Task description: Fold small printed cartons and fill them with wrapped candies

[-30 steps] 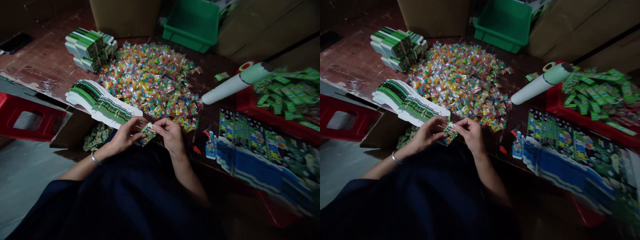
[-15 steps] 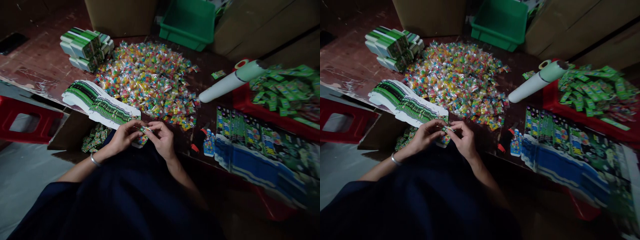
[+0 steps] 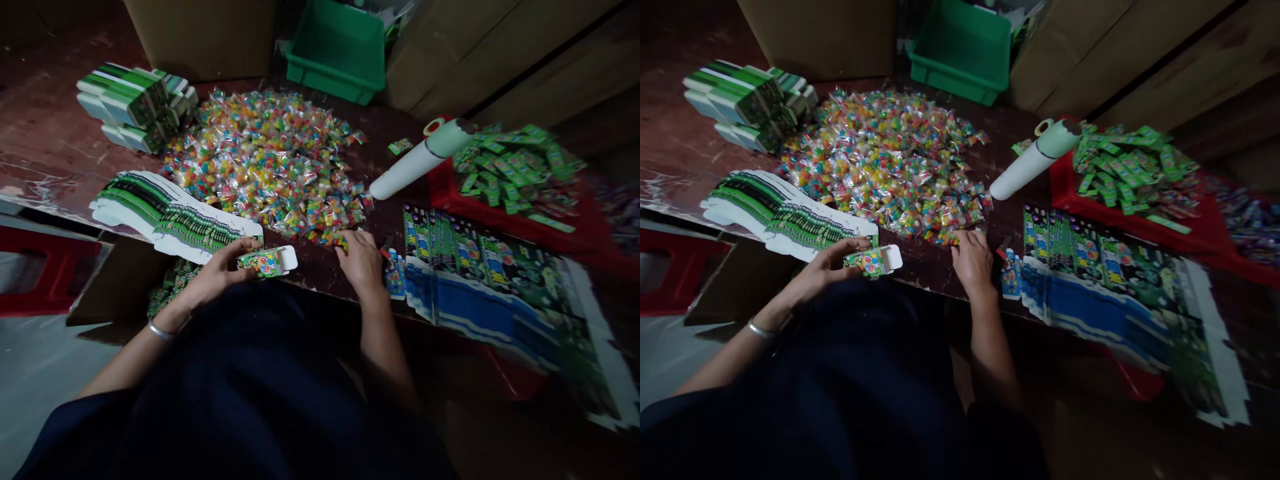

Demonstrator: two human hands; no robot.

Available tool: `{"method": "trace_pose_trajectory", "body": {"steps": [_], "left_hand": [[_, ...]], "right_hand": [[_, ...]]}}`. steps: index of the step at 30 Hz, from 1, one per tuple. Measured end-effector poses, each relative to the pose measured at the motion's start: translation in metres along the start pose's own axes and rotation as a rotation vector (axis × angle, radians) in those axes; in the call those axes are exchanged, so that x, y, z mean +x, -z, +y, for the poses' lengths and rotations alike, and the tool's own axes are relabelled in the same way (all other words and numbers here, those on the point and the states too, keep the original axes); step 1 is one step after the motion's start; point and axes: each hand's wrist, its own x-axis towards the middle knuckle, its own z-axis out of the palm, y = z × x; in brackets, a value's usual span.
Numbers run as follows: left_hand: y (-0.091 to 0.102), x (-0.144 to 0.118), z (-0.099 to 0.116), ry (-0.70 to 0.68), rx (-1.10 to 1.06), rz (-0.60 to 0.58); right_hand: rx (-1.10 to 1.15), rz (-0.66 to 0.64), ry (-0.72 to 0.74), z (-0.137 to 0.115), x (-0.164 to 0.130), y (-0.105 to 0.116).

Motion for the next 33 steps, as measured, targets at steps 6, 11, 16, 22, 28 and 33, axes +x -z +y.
{"method": "trace_pose_trajectory", "body": {"steps": [6, 11, 16, 22, 28, 33], "left_hand": [[-0.007, 0.006, -0.006, 0.014, -0.071, -0.116], [-0.017, 0.009, -0.005, -0.044, 0.069, -0.079], [-0.029, 0.009, 0.001, -0.080, 0.205, -0.067], [-0.034, 0.008, -0.005, -0.121, 0.097, -0.021], [-0.038, 0.008, -0.011, -0.217, -0.044, 0.102], [-0.038, 0.005, -0.011, -0.301, -0.060, 0.124]], "right_hand": [[0.101, 0.205, 0.009, 0.000, 0.004, -0.012], [0.631, 0.469, -0.150, -0.044, 0.001, 0.007], [0.918, 0.463, -0.066, -0.101, -0.006, 0.026], [0.724, 0.369, 0.152, -0.114, -0.007, 0.022], [0.732, 0.204, 0.224, -0.114, -0.006, 0.021], [0.971, 0.183, 0.028, -0.117, -0.021, 0.002]]}}
